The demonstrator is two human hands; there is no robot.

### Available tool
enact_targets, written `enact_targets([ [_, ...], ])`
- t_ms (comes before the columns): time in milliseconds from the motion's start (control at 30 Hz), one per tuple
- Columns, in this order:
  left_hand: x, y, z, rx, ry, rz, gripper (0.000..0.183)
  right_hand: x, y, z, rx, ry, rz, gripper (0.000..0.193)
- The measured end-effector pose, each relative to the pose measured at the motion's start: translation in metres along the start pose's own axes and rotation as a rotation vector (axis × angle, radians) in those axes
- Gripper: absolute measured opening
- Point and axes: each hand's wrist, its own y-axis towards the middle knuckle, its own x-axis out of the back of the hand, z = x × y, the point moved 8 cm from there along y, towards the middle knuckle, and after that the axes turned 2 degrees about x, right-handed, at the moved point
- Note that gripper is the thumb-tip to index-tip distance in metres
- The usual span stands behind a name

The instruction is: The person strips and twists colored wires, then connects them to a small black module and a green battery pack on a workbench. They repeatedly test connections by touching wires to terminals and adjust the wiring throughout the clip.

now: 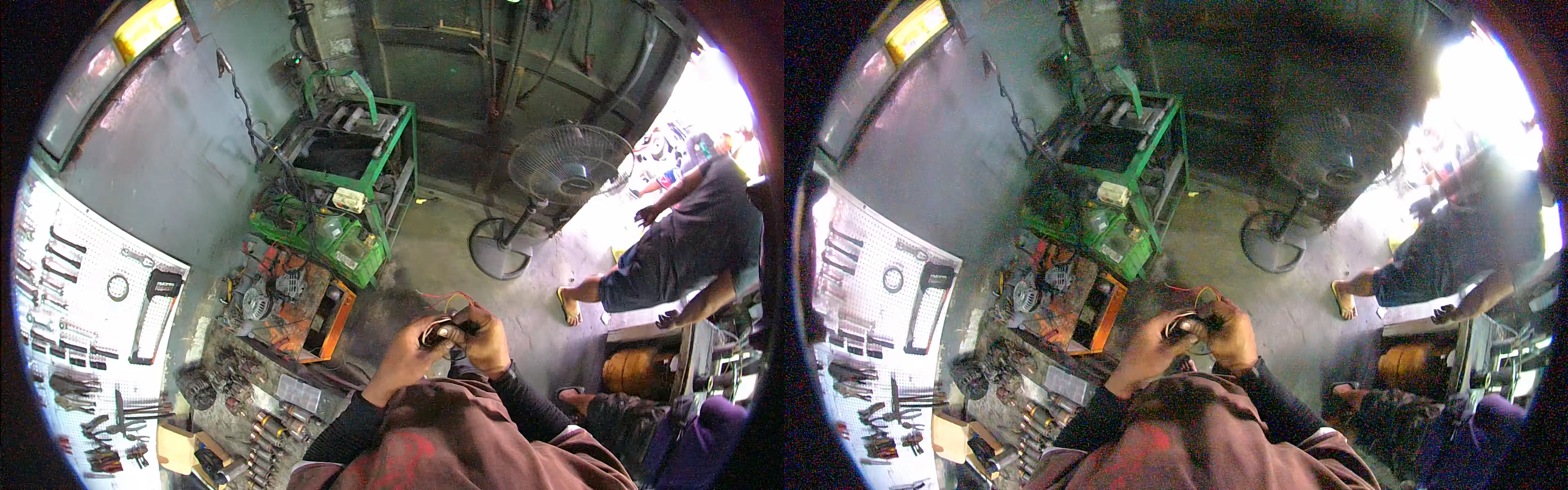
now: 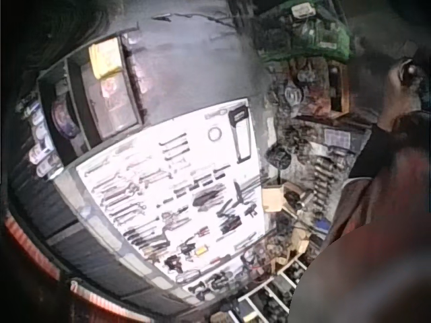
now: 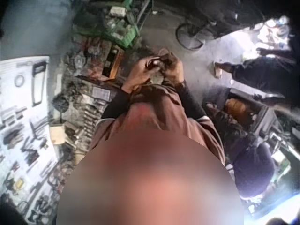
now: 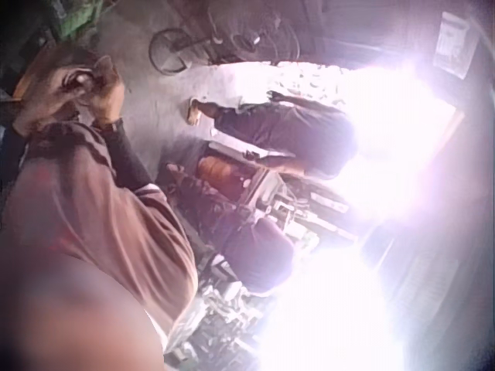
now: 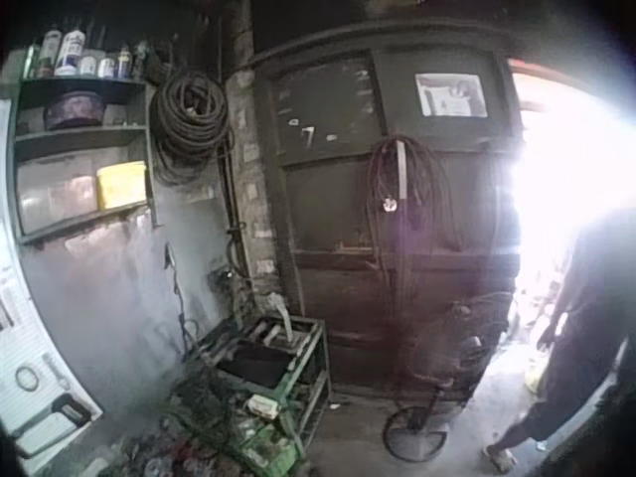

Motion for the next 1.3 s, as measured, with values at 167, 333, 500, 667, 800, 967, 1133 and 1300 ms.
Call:
enact_targets([
  [167, 0.019, 0.044, 0.019, 0.271, -0.366, -0.026, 0.028, 0.009, 0.066, -0.02, -0.079, 0.477, 0.131, 0.031],
  [333, 0.042, 0.092, 0.0, 0.204, -0.346, -0.203, 0.023, 0.001, 0.136, 0.007, 0.092, 0.028, 0.515, 0.033],
  [500, 0.068, 0.119, -0.011, 0.132, -0.061, -0.418, 0.024, 0.001, 0.186, 0.004, -0.088, 0.115, 0.56, 0.023],
  [667, 0.088, 0.126, 0.002, 0.39, 0.305, -0.635, 0.03, -0.011, 0.212, 0.014, 0.048, 0.081, 0.667, 0.024],
  [800, 0.106, 0.125, 0.005, 0.498, 0.21, -0.63, 0.04, -0.027, 0.229, 0.027, 0.074, 0.181, 0.665, 0.021],
  [967, 0.121, 0.104, -0.005, 0.195, -0.489, -0.433, 0.053, -0.044, 0.251, 0.015, -0.279, 0.377, 0.603, 0.02],
  [1133, 0.145, 0.081, 0.024, 0.295, -0.281, -0.627, 0.037, -0.069, 0.245, 0.05, 0.142, 0.256, 0.783, 0.015],
  [1300, 0.171, 0.059, 0.046, 0.384, -0.456, -0.878, 0.029, -0.081, 0.245, 0.048, 0.184, 0.078, 0.842, 0.019],
])
